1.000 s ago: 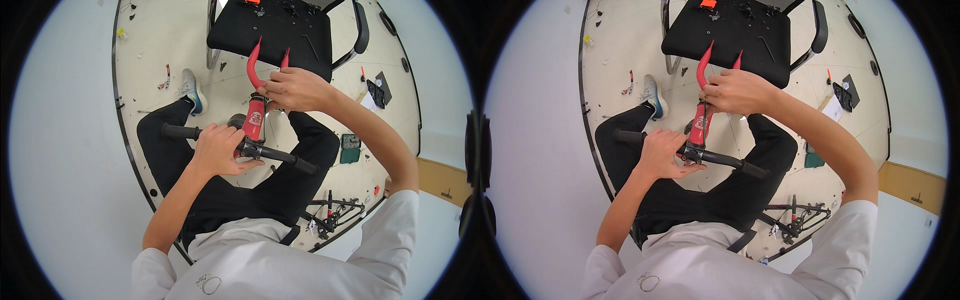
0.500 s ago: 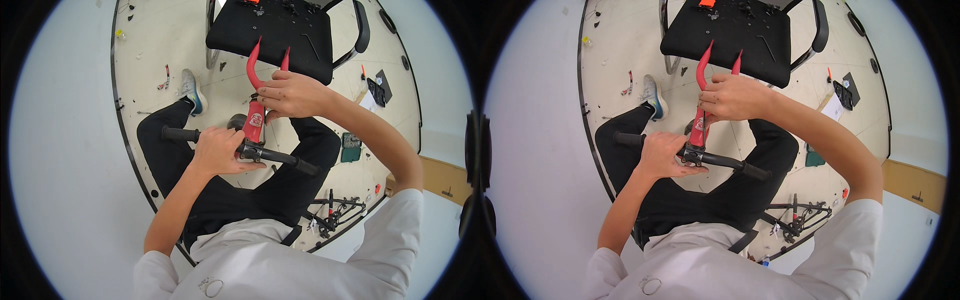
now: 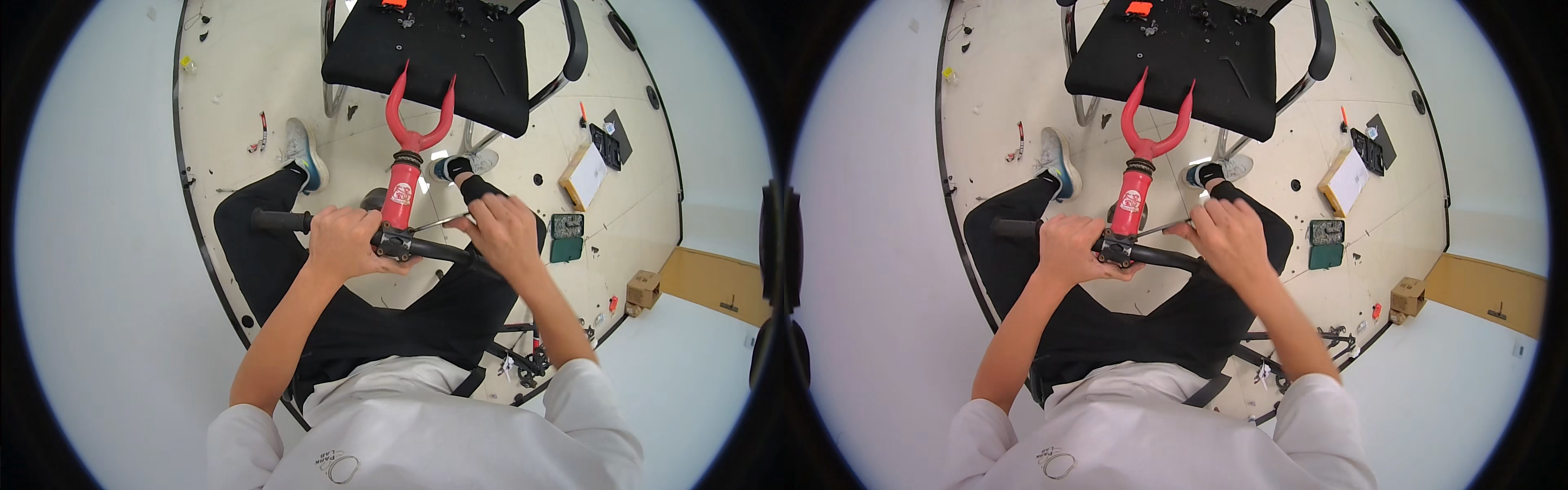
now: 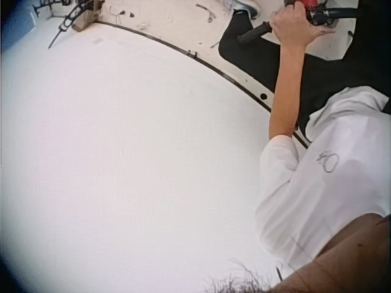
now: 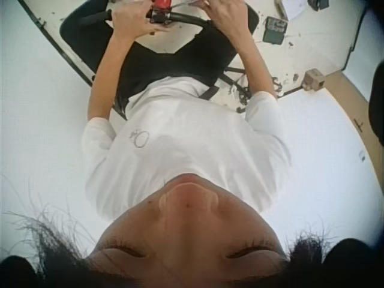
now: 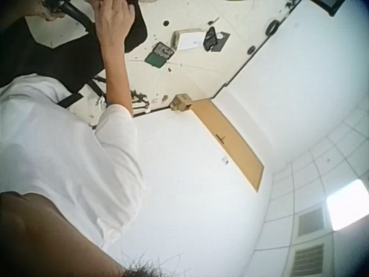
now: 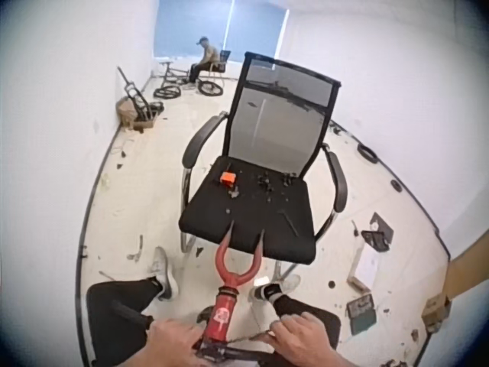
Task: The person assembles a bicycle handlebar by attaching black grips to a red stem and tightening bolts with an Allen key. The person adjusts the handlebar position and secures the components while seated.
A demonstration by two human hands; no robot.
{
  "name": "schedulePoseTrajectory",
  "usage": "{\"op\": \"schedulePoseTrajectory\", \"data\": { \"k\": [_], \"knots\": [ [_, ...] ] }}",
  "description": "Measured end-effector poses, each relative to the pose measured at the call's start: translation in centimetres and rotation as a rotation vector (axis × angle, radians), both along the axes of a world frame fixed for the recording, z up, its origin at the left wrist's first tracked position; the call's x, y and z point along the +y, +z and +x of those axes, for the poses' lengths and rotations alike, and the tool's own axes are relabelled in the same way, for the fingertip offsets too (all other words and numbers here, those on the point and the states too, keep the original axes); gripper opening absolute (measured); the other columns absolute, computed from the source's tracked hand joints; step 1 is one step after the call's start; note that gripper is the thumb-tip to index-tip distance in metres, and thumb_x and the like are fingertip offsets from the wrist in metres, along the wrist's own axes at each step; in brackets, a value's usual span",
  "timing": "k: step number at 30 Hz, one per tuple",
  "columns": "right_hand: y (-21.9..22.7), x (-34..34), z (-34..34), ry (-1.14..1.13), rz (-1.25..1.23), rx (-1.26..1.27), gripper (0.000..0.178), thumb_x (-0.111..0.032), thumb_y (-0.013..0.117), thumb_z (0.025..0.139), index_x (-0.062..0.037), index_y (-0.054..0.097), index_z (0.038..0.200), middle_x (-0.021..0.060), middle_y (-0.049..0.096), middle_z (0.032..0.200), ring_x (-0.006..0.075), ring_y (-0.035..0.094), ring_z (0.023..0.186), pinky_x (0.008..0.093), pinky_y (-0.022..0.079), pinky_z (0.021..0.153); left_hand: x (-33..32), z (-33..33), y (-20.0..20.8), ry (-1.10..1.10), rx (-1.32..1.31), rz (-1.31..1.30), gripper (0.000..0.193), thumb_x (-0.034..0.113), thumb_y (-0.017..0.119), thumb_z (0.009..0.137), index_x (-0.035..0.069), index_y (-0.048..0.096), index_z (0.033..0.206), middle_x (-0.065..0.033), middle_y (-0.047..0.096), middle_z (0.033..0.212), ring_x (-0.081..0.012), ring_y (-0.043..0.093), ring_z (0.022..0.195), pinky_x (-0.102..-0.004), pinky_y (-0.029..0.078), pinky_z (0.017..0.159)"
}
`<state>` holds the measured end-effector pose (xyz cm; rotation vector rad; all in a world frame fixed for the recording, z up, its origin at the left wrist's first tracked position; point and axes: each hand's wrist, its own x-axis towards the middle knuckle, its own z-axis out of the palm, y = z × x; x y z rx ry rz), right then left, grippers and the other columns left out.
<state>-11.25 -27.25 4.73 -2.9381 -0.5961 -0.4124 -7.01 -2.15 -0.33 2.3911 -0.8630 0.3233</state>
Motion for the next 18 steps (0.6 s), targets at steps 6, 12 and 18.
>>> {"op": "schedulePoseTrajectory", "data": {
  "k": [6,12,18],
  "knots": [
    [0.1,4.8,-5.4,-0.393,0.164,-0.004,0.039,-0.031,0.08,0.082,-0.0094,0.054,0.063,0.0042,0.049,0.057,0.0236,0.051,0.05,0.0363,0.036,0.05,0.1,-0.2,-0.4,0.01,-0.016,-0.01,0.069,0.073,0.08,0.056,0.012,0.047,0.054,-0.0014,0.049,0.045,-0.0213,0.05,0.038,-0.0316,0.04,0.045],
    [-0.4,8.9,-7.6,-0.621,0.505,-0.014,0.04,-0.022,0.079,0.086,-0.0065,0.051,0.062,0.0062,0.048,0.051,0.0245,0.046,0.04,0.0346,0.033,0.041,-0.3,-0.5,-0.6,0.023,0.04,-0.023,0.066,0.067,0.084,0.052,0.01,0.05,0.055,-0.0033,0.049,0.046,-0.0239,0.052,0.039,-0.0326,0.043,0.045],
    [0.2,7.7,-7.5,-0.503,0.542,0.138,0.033,-0.016,0.073,0.09,-0.0043,0.052,0.068,0.0091,0.051,0.055,0.0281,0.052,0.046,0.037,0.039,0.045,-0.2,-0.5,-0.2,-0.001,0.149,-0.03,0.063,0.061,0.087,0.052,0.008,0.053,0.055,-0.0045,0.051,0.047,-0.0246,0.054,0.041,-0.0337,0.045,0.045]
  ]
}}
